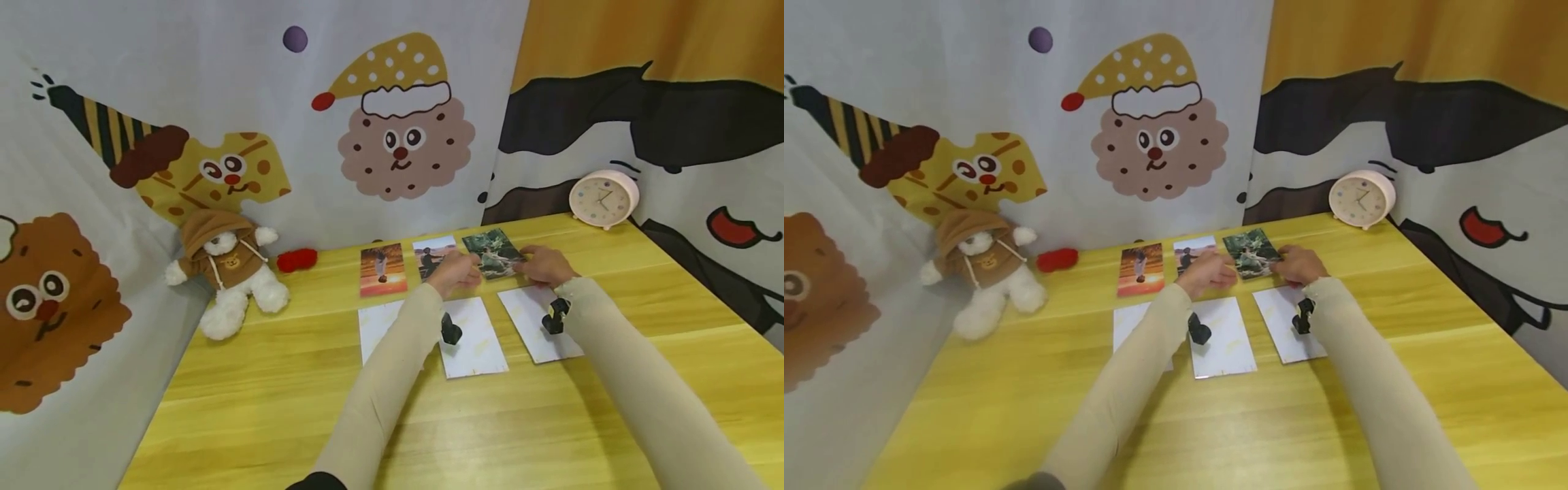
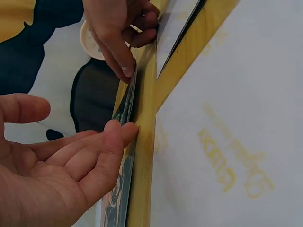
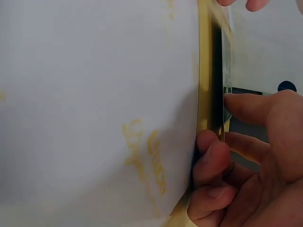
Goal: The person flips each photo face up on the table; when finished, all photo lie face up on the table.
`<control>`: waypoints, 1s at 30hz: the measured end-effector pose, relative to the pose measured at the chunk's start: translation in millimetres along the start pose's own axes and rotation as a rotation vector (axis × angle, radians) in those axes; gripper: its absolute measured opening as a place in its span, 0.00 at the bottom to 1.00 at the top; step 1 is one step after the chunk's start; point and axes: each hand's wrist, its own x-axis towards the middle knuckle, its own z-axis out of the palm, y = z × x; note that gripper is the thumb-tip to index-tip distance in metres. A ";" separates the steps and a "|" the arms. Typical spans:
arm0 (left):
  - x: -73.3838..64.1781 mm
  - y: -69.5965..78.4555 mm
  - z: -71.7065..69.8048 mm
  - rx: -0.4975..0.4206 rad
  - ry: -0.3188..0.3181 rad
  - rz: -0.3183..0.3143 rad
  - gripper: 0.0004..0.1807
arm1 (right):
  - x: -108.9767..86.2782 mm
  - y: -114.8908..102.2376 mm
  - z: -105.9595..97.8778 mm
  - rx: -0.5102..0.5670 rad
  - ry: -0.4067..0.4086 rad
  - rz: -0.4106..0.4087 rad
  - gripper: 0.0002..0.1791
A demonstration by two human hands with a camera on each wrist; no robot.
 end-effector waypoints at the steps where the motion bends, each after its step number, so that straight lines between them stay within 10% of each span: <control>1: 0.3 0.5 0.2 -0.012 0.000 0.001 0.29 | 0.2 0.6 -0.7 -0.007 -0.002 0.000 0.38; 30: -11.8 10.8 -6.0 -0.057 -0.049 0.030 0.29 | -1.5 1.7 -14.6 0.040 -0.053 -0.003 0.34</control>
